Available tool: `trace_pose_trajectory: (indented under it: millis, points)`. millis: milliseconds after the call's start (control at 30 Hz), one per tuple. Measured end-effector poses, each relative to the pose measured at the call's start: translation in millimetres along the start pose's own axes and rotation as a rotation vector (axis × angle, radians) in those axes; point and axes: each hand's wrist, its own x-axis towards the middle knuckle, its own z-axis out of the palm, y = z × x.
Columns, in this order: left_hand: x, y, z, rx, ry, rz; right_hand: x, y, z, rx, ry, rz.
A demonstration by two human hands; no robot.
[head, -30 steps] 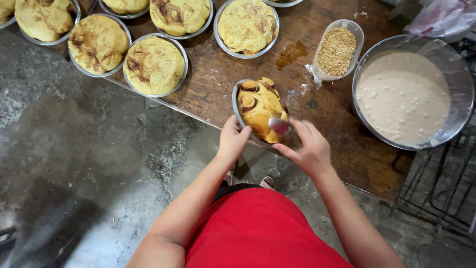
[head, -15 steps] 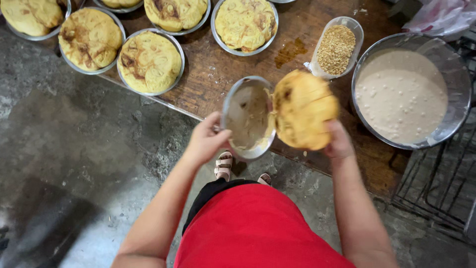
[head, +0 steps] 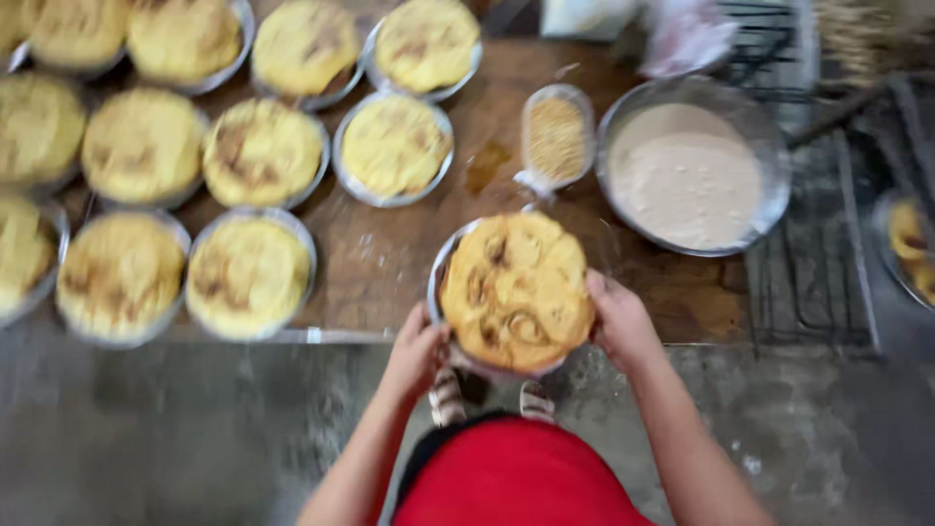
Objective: The person prepares round flatbreads by prying them from small metal plates using a spoon, flipping them, and then stacking the plates onto a metal rack.
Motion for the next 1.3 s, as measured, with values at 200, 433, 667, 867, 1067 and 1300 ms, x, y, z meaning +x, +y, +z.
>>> trace_pose_trajectory:
  millis: [200,433,667,867,1067,1300]
  points:
    - [17,-4,13,-1.036,-0.742,-0.139,-49,-4,-1,-0.51,0.429,-0.395]
    - [15,51,123,-0.428,-0.418,-0.322,-140,-77,-7,-1.032,0.813,-0.333]
    - [-18,86,259,-0.269,-0.691,-0.244,-244,-70,-126,0.223,0.702,-0.712]
    - [-60,100,464,-0.162,-0.883,-0.368,-347,-149,-208,0.313,0.837,-1.031]
    - [-75,149,572,0.128,-1.141,0.178,-345,-228,-333,0.361,0.911,-1.188]
    - [-9,228,620,0.935,-0.359,1.442,-290,-306,-410,0.073,0.783,-0.949]
